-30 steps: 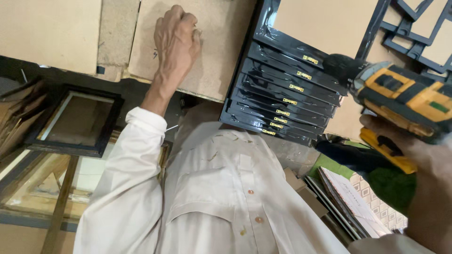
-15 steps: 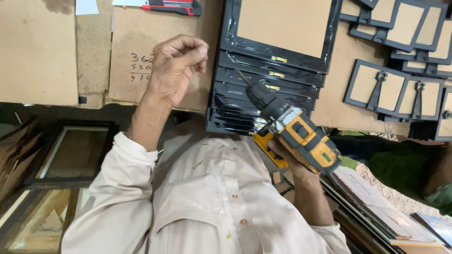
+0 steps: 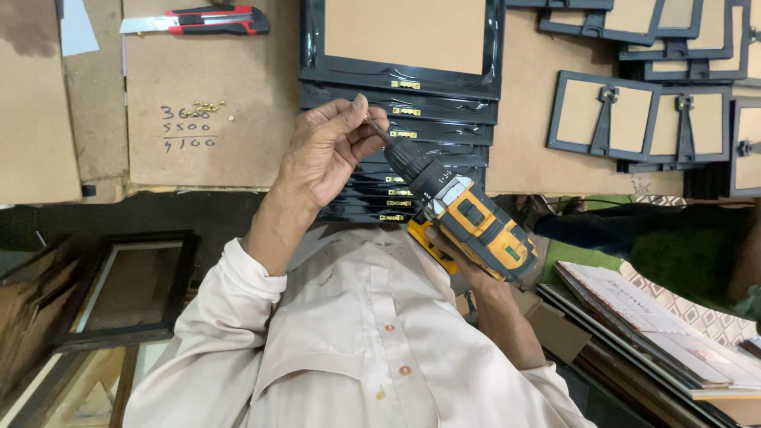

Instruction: The person uses a cordless drill to attach brass hinges to a stack of black picture frames. They repeatedly pick up a hinge, position it on the frame, and drive a screw into it with the drill.

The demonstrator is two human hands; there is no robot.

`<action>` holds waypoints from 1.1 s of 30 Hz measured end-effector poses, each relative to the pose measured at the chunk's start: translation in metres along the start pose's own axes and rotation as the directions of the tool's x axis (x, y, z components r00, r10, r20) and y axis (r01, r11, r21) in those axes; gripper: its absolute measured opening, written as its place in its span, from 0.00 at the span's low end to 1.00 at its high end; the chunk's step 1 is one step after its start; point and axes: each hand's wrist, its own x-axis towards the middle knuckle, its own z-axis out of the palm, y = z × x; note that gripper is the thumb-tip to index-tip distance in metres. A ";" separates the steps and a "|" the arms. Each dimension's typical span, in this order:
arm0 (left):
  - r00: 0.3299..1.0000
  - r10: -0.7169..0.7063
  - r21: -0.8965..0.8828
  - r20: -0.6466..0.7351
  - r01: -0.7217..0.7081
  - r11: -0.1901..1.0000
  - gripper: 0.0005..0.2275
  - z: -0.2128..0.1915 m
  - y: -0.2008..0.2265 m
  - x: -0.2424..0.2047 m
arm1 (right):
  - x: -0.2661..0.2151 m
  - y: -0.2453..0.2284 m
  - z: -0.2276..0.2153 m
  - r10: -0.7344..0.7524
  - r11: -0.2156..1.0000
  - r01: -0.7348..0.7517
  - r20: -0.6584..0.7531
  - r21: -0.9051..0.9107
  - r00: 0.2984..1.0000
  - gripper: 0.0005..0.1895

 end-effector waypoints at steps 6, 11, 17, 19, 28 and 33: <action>1.000 0.002 0.117 -0.013 -0.001 0.993 0.07 0.005 -0.019 0.004 | -0.003 -0.001 -0.013 -0.051 0.998 0.052 0.022 -0.046 0.998 0.17; 0.985 -0.038 0.116 -0.171 0.059 0.991 0.06 0.007 -0.051 -0.013 | -0.011 -0.022 -0.023 -0.392 0.866 0.402 0.096 -0.296 0.915 0.15; 0.828 0.513 0.843 0.227 -0.431 0.323 0.31 -0.012 -0.073 -0.027 | -0.004 -0.054 -0.038 -0.266 0.870 0.314 0.174 -0.380 0.948 0.18; 0.771 0.548 0.883 0.324 -0.454 0.117 0.38 -0.022 -0.072 -0.015 | 0.004 -0.066 -0.040 -0.133 0.902 0.192 0.174 -0.386 0.976 0.20; 0.727 0.548 0.876 0.413 -0.482 -0.020 0.40 -0.040 -0.092 0.017 | 0.017 -0.111 -0.018 -0.134 0.826 0.256 0.267 -0.502 0.954 0.15; 0.729 0.546 0.881 0.413 -0.472 -0.035 0.39 -0.042 -0.090 0.020 | 0.021 -0.104 -0.019 -0.129 0.794 0.261 0.267 -0.549 0.955 0.16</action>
